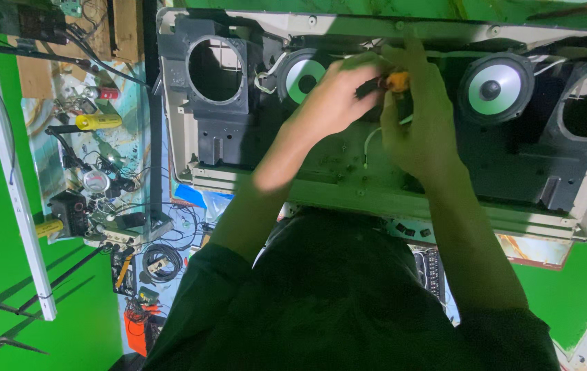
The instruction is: The person uses a screwdriver to unscrew components, including speakers and wires, from the inside of a large plastic electronic housing.
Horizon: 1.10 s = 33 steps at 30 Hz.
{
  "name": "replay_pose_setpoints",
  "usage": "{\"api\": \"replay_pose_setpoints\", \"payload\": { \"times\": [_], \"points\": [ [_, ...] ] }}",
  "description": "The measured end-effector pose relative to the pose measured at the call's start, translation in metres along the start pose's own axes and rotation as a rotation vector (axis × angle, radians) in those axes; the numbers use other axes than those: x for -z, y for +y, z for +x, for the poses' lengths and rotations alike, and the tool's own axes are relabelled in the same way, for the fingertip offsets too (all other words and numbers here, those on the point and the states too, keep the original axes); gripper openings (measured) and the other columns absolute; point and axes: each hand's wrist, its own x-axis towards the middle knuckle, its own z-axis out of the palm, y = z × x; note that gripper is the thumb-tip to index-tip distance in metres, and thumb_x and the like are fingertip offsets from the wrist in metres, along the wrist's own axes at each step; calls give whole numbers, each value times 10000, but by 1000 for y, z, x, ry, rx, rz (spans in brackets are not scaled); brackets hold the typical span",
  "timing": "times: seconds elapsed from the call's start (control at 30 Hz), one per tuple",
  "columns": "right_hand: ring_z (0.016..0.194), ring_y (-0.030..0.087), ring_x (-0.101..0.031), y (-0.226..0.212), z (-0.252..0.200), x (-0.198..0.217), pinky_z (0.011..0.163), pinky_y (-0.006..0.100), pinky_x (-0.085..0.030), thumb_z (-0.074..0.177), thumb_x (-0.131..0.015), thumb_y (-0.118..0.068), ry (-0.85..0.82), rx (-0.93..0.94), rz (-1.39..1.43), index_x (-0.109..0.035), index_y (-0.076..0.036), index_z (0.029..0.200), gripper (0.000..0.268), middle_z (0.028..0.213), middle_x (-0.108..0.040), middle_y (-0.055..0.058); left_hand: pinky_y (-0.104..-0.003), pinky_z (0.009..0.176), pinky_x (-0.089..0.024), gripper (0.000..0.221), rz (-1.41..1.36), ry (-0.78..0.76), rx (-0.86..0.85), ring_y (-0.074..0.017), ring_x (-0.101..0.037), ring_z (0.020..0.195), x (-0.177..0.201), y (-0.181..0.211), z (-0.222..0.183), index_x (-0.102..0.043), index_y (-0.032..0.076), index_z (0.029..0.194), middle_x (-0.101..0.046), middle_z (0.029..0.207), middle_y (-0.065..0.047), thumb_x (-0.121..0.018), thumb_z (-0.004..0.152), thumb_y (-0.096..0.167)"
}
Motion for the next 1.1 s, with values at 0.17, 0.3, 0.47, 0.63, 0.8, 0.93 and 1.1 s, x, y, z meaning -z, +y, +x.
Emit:
{"api": "replay_pose_setpoints", "payload": {
  "times": [0.17,0.3,0.47,0.63,0.8,0.93,1.1],
  "points": [
    [1036,371,-605,0,-6,-15,872,447,-513,917,-864,-146,1,-16,-203,-638,-76,1364,506,1133,-590,195,-463,968,-499,317,169,143,-171,-398,-598,1167,-26,-15,4,-694,118,1100,-691,1199,-146,-738,788,82],
    [1083,310,-625,9,-18,-19,924,418,-511,977,-835,-92,41,32,-220,-656,-119,1296,366,1171,-638,117,-456,934,-527,231,152,104,2,-350,-626,1063,-21,-5,0,-682,43,1081,-677,1064,-183,-755,874,115],
    [1139,325,-656,18,-14,-13,942,407,-537,1020,-716,-37,99,24,-89,-572,-14,1359,369,1260,-626,148,-474,815,-516,437,-4,35,-44,-337,-633,887,9,21,2,-626,23,1257,-707,944,-175,-719,844,133],
    [1042,333,-684,11,-2,-2,891,409,-550,959,-774,-54,78,95,-58,-525,32,1331,456,1171,-644,203,-477,843,-542,274,52,84,-123,-351,-670,916,17,22,2,-686,61,1189,-709,976,-192,-726,942,172],
    [1092,330,-702,9,5,7,927,403,-574,1028,-794,-19,46,63,-180,-543,-76,1399,451,1182,-693,201,-471,799,-552,321,30,193,-214,-419,-648,909,20,28,3,-715,41,1143,-728,942,-215,-790,872,196],
    [1071,371,-638,12,3,4,931,458,-525,976,-693,-7,-21,52,-125,-407,25,1521,616,1155,-658,218,-453,839,-550,236,-30,70,-126,-356,-681,837,26,32,-2,-698,106,1160,-751,1006,-147,-727,958,224],
    [1083,371,-642,17,-3,-4,889,455,-543,1014,-797,-68,67,16,-209,-455,-64,1498,592,1193,-636,210,-440,868,-516,148,113,239,-324,-348,-665,844,19,35,-2,-717,151,1047,-789,1007,-71,-750,930,236]
  ]
}}
